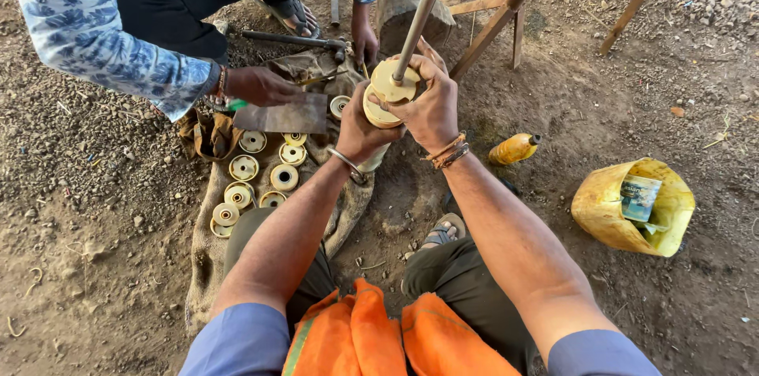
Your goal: The person holds a wooden disc mounted on a vertical metal rod while a coworker uses a chisel to shape its surface. The person rotates the disc, applies liquid from a bottle, and places finished discs onto a cloth on the ground.
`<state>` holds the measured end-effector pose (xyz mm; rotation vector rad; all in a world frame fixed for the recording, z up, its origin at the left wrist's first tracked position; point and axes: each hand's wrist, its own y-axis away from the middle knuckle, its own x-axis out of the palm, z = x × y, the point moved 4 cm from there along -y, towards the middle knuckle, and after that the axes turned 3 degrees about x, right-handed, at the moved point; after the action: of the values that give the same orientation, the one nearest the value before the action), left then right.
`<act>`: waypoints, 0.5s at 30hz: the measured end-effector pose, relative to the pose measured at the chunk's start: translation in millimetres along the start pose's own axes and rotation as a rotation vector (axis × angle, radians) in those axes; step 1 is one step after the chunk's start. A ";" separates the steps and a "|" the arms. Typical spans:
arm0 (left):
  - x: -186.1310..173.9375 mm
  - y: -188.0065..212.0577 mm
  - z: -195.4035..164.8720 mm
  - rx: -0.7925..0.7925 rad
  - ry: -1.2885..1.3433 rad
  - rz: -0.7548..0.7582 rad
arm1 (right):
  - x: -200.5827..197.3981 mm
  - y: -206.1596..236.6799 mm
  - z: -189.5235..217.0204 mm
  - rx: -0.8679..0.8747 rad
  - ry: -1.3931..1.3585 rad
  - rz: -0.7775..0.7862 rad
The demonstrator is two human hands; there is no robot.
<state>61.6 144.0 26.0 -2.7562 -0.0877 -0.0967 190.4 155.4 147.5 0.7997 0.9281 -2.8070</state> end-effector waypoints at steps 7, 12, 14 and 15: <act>2.5 4.9 -7.6 0.018 -0.061 0.018 | -21.9 -32.2 1.1 0.116 -0.385 -0.030; 3.3 2.1 2.9 -0.074 0.017 -0.010 | -14.3 -21.8 -7.2 -0.010 -0.027 0.082; 0.3 2.0 10.3 -0.101 0.008 -0.019 | -12.7 -9.6 -20.6 0.084 -0.012 0.217; -1.3 1.8 12.6 -0.074 0.045 -0.007 | -8.9 -4.0 -26.3 0.122 -0.008 0.292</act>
<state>61.1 146.9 13.6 -2.8263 -0.0835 -0.1675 209.1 173.0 136.2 0.8599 0.5872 -2.6271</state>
